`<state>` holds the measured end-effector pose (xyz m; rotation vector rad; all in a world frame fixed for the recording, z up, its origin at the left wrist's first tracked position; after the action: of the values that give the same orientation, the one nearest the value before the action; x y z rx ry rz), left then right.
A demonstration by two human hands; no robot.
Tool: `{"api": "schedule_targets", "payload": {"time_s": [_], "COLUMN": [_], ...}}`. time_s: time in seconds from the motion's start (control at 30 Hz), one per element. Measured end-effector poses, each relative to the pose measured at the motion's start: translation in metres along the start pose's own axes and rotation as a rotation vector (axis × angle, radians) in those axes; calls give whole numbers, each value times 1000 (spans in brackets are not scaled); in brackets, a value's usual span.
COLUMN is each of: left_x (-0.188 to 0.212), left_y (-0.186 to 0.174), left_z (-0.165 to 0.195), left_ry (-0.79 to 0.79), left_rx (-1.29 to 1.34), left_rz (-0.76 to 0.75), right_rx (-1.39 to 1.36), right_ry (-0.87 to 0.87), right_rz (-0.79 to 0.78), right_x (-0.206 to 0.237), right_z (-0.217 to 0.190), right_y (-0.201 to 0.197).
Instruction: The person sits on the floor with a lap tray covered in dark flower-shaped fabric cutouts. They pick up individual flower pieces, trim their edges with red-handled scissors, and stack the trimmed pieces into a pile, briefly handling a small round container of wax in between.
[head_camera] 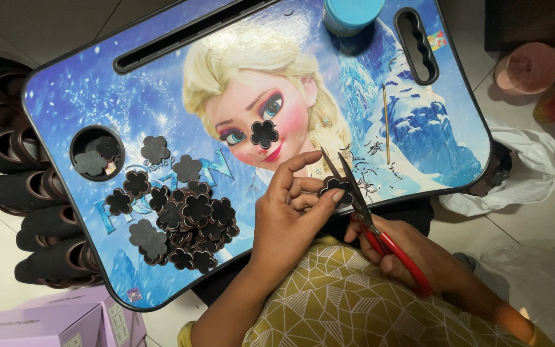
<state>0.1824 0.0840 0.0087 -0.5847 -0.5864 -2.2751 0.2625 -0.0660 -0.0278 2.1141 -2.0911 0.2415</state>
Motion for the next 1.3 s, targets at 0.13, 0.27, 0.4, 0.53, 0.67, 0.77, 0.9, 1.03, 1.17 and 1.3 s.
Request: {"api": "schedule_targets", "payload": {"time_s": [0.13,0.27,0.4,0.53,0.67,0.77,0.9,1.03,1.17,1.3], "left_x": [-1,-3,-3,-4,-6,-5,-4,-2,0,2], "left_y": [8,10,15,16,16,17,18,20,24,22], "left_z": [-5,-13,-16,-21,-23,-21,-16,-13,-7,-5], "left_ry": [-4,-44,14,31,24,20,31,11,32,15], "left_rx": [11,48,73,141,163,174,110,93,114,80], "left_rz": [-34,-51,-72,-89,-90,-91,-62,-71,-97,-73], "right_rx": [-60,-99,-75,-124,-183,-219,-117,-75,-114,-81], "right_ry": [24,-1,-36,-52,-90,-17,-51,-70,-57,-14], "right_rz": [33,63,79,101,116,96,85,89,110,89], "right_x": [1,1,1,1,-3,-1,0,1,1,1], "right_z": [3,4,5,6,3,6,-1,-2,3,4], "right_y": [1,2,3,6,7,10,6,5,5,5]}}
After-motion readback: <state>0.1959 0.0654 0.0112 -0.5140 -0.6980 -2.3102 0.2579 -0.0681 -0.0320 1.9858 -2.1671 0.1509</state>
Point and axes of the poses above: each hand's wrist, its own x-axis away from the middle knuckle, its own y-axis out of the palm, z = x × y, the point moved 10 cm from there along -x, towards the middle knuckle, and after that the axes turned 13 degrees about -y, right-handed, at the moved point
